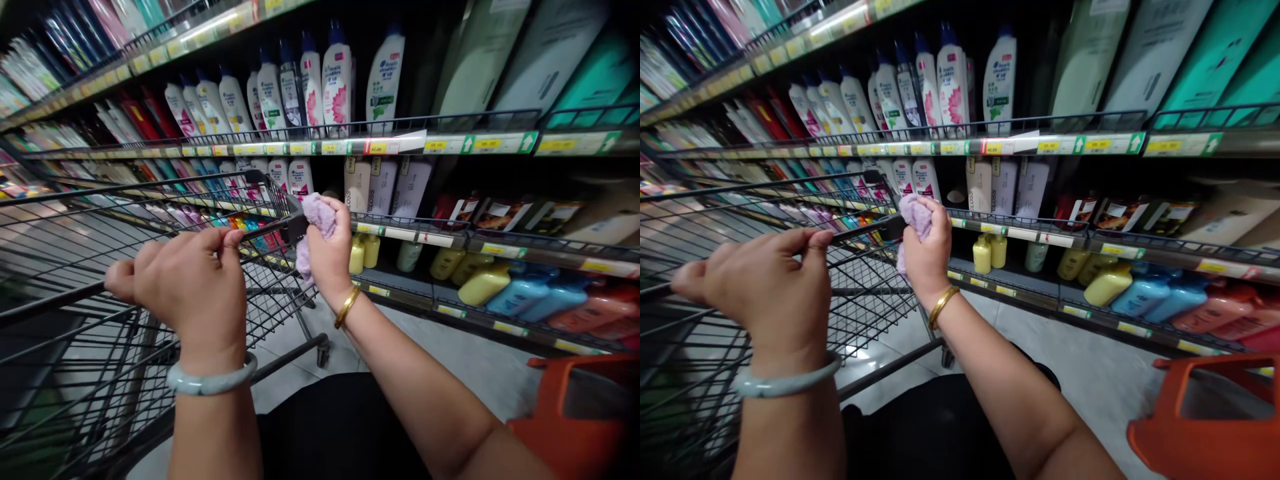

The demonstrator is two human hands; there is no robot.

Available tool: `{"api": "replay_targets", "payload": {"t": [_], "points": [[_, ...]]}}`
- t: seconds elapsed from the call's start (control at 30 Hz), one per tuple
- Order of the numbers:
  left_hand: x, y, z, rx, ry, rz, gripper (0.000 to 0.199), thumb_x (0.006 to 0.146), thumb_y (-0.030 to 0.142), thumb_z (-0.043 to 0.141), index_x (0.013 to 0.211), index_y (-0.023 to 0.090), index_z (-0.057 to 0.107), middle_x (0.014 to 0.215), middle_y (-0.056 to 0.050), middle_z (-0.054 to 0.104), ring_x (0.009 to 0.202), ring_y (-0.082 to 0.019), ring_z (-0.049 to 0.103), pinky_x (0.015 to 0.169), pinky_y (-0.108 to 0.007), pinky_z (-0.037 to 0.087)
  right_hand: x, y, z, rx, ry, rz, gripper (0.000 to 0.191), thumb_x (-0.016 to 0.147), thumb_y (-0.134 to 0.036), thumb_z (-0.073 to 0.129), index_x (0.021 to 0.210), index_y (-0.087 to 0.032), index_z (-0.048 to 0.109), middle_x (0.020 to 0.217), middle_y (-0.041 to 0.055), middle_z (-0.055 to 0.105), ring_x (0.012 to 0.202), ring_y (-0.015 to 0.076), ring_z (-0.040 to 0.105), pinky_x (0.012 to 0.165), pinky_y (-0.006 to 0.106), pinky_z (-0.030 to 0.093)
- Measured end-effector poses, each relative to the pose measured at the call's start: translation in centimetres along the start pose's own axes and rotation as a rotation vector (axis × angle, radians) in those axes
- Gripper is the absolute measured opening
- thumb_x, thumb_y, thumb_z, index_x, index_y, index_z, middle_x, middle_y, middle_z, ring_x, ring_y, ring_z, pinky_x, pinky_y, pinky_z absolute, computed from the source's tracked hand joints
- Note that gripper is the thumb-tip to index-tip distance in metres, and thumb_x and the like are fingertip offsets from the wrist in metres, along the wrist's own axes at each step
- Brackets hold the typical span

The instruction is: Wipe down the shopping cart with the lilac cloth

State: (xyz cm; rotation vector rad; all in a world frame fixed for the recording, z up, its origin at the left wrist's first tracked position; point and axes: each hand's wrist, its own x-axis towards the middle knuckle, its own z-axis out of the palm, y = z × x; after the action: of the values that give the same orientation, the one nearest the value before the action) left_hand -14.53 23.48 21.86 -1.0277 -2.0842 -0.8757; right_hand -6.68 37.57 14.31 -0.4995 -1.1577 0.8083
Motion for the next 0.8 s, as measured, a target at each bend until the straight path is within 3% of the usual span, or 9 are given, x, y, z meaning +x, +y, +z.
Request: {"api": "replay_targets", "payload": {"t": [0.1,0.2,0.27,0.33,0.43,0.53,0.6,0.7,0.8], "points": [[-0.3,0.0,0.0,-0.021,-0.009,0.017,0.042,0.099,0.058,0.043,0.091,0.031,0.075,0.090,-0.007,0.071,0.098,-0.030,0.051,0.104,-0.061,0.024,-1.0,2.0,-0.9,-0.058,-0.026,0.076,0.048,0.075,-0.010,0.054,0.120,-0.024,0.059,0.120,0.0031,0.064,0.115,0.0177,0.060,0.114,0.040,0.046],[-0.6,-0.2,0.3,-0.046,-0.018,0.067,0.033,0.098,0.051,0.046,0.100,0.034,0.075,0.090,-0.007,0.069,0.101,-0.032,0.051,0.105,-0.062,0.022,-2.5,4.6,-1.6,-0.087,0.018,0.352,0.042,0.074,-0.010,0.052,0.114,-0.022,0.059,0.112,0.0035,0.066,0.105,0.0180,0.063,0.107,0.041,0.051],[-0.7,-0.4,0.6,-0.058,-0.013,0.099,0.030,0.098,0.049,0.047,0.105,0.037,0.074,0.093,-0.006,0.070,0.103,-0.032,0.052,0.105,-0.063,0.021,-2.9,4.6,-1.7,-0.063,0.061,0.487,0.039,0.075,-0.010,0.049,0.111,-0.020,0.057,0.106,0.0034,0.067,0.097,0.0179,0.065,0.099,0.040,0.055],[-0.7,-0.5,0.7,-0.064,-0.011,0.114,0.029,0.099,0.047,0.048,0.108,0.038,0.074,0.097,-0.006,0.071,0.106,-0.032,0.053,0.105,-0.063,0.022,-2.6,2.7,-1.2,-0.032,0.053,0.421,0.039,0.076,-0.010,0.051,0.113,-0.021,0.057,0.109,0.0037,0.067,0.098,0.0176,0.065,0.099,0.038,0.056],[-0.8,-0.3,0.7,-0.062,-0.012,0.109,0.027,0.099,0.045,0.049,0.108,0.039,0.074,0.098,-0.005,0.072,0.107,-0.032,0.054,0.105,-0.062,0.022,-1.7,-1.0,-0.3,-0.044,-0.028,0.052,0.046,0.080,-0.010,0.055,0.123,-0.025,0.057,0.125,0.0044,0.063,0.117,0.0175,0.061,0.111,0.039,0.049],[-0.9,-0.2,0.7,-0.038,-0.012,0.120,0.029,0.100,0.045,0.047,0.108,0.037,0.073,0.096,-0.006,0.071,0.106,-0.032,0.053,0.106,-0.061,0.021,-1.7,-1.2,-0.2,-0.127,-0.093,-0.206,0.045,0.080,-0.008,0.055,0.121,-0.026,0.060,0.128,0.0059,0.060,0.125,0.0188,0.056,0.117,0.041,0.043],[-0.9,-0.3,0.8,-0.030,-0.018,0.131,0.031,0.100,0.044,0.046,0.111,0.035,0.073,0.096,-0.007,0.071,0.106,-0.032,0.053,0.106,-0.061,0.021,-2.2,1.0,-0.6,-0.183,-0.100,-0.195,0.043,0.076,-0.006,0.056,0.115,-0.024,0.061,0.124,0.0072,0.060,0.123,0.0199,0.057,0.115,0.040,0.044],[-0.9,-0.4,1.0,-0.059,-0.047,0.135,0.031,0.097,0.043,0.052,0.118,0.034,0.072,0.101,-0.009,0.071,0.111,-0.034,0.052,0.108,-0.062,0.021,-3.0,4.5,-1.4,-0.246,-0.018,0.084,0.043,0.071,-0.005,0.055,0.111,-0.021,0.060,0.114,0.0070,0.063,0.111,0.0206,0.060,0.108,0.041,0.049],[-0.9,-0.4,1.1,-0.060,-0.082,0.149,0.035,0.096,0.044,0.055,0.127,0.034,0.069,0.112,-0.010,0.069,0.119,-0.035,0.050,0.110,-0.062,0.023,-3.0,4.0,-1.1,-0.232,0.026,0.216,0.043,0.071,-0.005,0.054,0.112,-0.021,0.058,0.110,0.0056,0.064,0.105,0.0202,0.062,0.104,0.040,0.051]]}}
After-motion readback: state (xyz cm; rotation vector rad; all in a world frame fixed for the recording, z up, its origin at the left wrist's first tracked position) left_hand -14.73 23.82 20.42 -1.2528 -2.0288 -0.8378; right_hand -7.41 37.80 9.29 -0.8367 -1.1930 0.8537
